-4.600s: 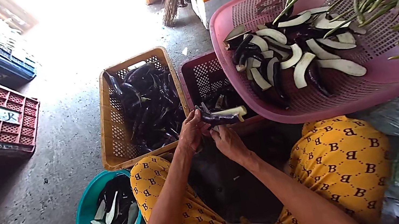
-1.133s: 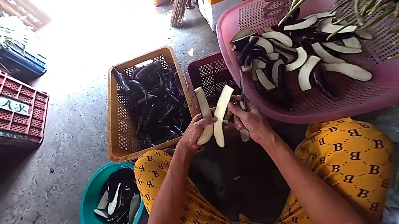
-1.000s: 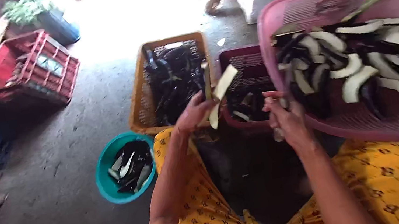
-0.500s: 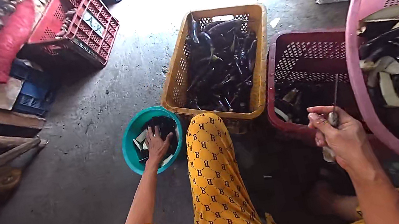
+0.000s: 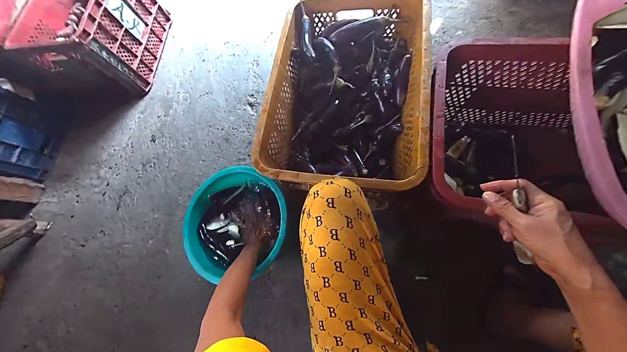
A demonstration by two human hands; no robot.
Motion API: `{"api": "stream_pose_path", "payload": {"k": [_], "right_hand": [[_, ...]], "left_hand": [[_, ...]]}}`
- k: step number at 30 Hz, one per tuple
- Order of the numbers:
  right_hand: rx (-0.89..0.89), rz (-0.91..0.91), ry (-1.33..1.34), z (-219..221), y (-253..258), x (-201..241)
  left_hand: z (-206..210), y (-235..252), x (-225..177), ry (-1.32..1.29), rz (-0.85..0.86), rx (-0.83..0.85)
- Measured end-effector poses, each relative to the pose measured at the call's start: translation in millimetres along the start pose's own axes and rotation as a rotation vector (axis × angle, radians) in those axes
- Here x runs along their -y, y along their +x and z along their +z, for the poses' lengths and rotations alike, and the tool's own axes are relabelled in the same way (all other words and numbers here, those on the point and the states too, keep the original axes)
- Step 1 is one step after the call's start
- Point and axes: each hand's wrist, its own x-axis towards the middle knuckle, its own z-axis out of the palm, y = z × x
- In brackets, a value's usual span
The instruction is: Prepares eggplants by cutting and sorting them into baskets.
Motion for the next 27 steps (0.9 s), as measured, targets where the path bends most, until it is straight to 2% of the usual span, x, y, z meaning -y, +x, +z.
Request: {"api": "stream_pose_path", "payload": {"k": [3,6,10,13,16,19,21,23,25,27], "right_hand": [[0.015,0.026,-0.010,-1.8,-0.3,1.9],[0.035,0.020,-0.023,-5.8,-0.7,3.7],[0.052,0.005,-0.043,-11.9,-2.5,6.6],[0.070,0.002,-0.090,-13.7,-2.6,6.6],[0.083,0.002,-0.169,-14.1,-2.5,8.6],[0.103,0.012,-0.215,-15.2,-1.0,9.3],[0.109,0.027,-0.237,-16.3,-0.8,9.8],[0.113,0.042,-0.248,-17.3,-0.6,9.5],[0.120,0.044,-0.248,-17.0,0.5,7.5],[0.133,0.041,-0.254,-15.5,1.9,6.3]], "left_hand": [[-19.2,-10.5,-10.3,-0.017,-0.090,0.360],[-29.1,-2.1,-20.2,0.031,-0.094,0.451],[-52.9,-0.6,-20.0,-0.187,-0.023,0.320],[-81.1,-13.4,-20.0,-0.191,0.072,0.226],[-99.8,-19.1,-20.0,-0.172,0.057,0.101],[-123.7,-7.9,-19.5,-0.193,-0.004,0.140],[-165.0,-12.0,-45.3,-0.053,-0.088,0.140],[-212.0,-25.5,-89.7,0.055,-0.159,0.024],[-235.8,-23.3,-122.9,0.012,-0.065,-0.185],[-235.2,11.0,-147.1,-0.081,0.132,-0.303]]}}
